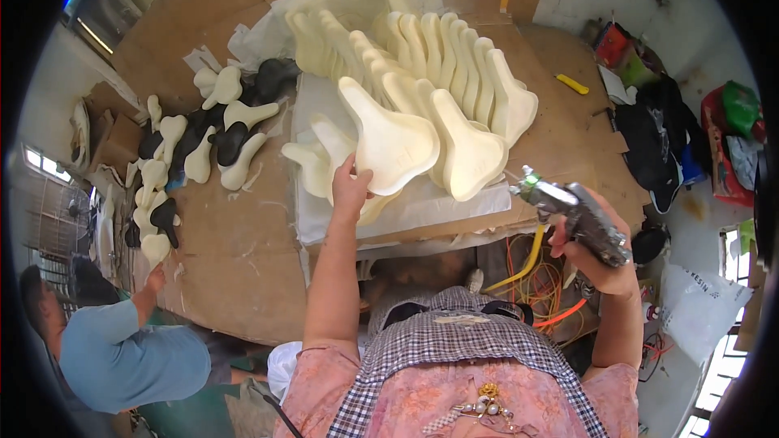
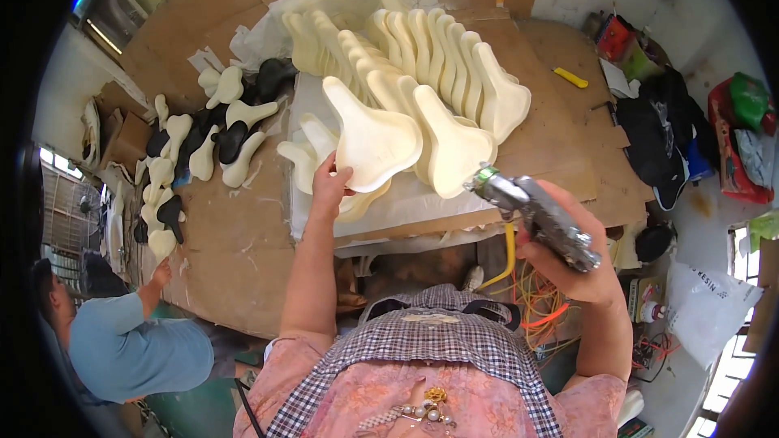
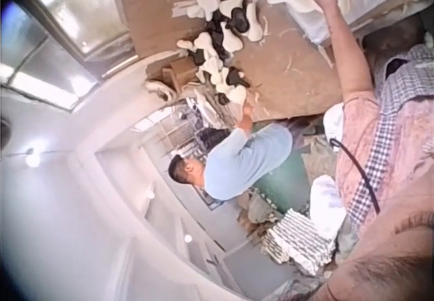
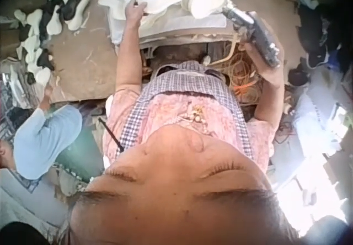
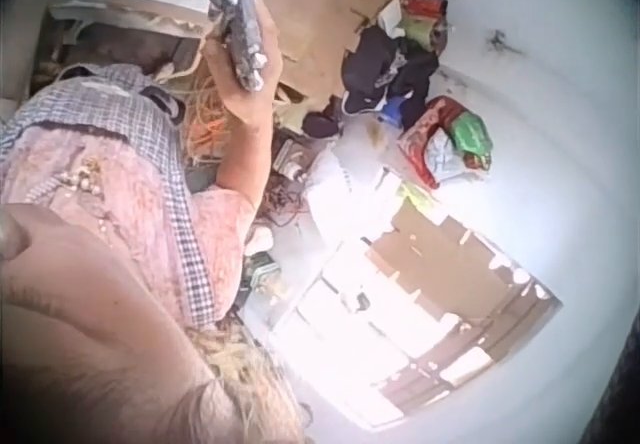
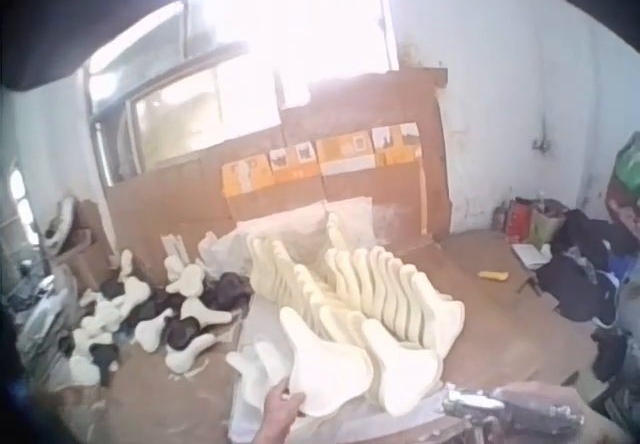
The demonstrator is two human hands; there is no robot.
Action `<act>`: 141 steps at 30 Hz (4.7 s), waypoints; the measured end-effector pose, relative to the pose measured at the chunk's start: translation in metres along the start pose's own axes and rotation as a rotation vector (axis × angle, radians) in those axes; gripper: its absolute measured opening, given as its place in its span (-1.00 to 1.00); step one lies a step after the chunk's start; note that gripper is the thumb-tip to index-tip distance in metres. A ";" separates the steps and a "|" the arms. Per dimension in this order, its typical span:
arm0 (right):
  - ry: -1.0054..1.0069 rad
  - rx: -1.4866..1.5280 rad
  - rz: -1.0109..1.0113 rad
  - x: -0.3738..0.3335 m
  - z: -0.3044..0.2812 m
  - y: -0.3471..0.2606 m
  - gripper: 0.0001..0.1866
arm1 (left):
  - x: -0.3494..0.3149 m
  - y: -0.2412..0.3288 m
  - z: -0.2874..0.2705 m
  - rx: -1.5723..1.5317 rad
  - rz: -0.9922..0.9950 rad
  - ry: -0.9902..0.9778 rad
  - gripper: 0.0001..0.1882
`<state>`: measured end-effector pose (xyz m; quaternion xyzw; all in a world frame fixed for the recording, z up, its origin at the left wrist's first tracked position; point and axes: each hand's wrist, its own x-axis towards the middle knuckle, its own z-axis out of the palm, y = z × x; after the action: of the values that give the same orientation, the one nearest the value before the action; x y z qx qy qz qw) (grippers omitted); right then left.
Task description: Organizing and preparing foam bicycle seat cushions on a workbench in a factory setting.
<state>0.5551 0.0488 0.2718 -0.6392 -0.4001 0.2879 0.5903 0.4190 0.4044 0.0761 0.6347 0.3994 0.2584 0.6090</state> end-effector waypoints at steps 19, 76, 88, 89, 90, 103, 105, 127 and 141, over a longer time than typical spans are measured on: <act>-0.158 0.106 0.187 -0.011 0.012 0.020 -0.34 | 0.010 -0.031 -0.093 -0.086 0.129 0.328 -0.46; -0.328 -0.059 0.341 0.071 0.101 0.060 -0.36 | 0.023 -0.122 -0.108 -0.269 -0.137 0.386 -0.55; -0.826 0.023 0.236 0.119 0.121 0.107 -0.46 | -0.123 -0.160 -0.115 0.081 -0.001 0.632 -0.38; -0.839 0.077 0.259 0.118 0.122 0.112 -0.48 | -0.133 -0.164 -0.107 0.069 -0.004 0.628 -0.38; -0.862 0.075 0.282 0.118 0.118 0.120 -0.49 | -0.145 -0.161 -0.099 0.062 0.021 0.607 -0.39; -0.912 0.157 0.348 0.077 0.033 0.142 -0.68 | -0.242 -0.092 0.026 -0.002 -0.267 0.463 -0.48; -0.866 0.163 0.375 0.067 0.025 0.137 -0.76 | -0.239 -0.095 0.037 0.086 -0.138 0.388 -0.50; -0.870 0.143 0.594 0.012 0.039 0.186 -0.82 | -0.283 -0.116 0.031 0.341 -0.008 0.357 -0.45; -1.239 0.157 0.211 0.005 0.096 0.125 -0.49 | -0.333 -0.136 0.031 0.239 -0.061 0.675 -0.44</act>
<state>0.4985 0.1053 0.1362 -0.3447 -0.5802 0.6895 0.2628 0.2353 0.1048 -0.0078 0.5680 0.6241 0.3869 0.3716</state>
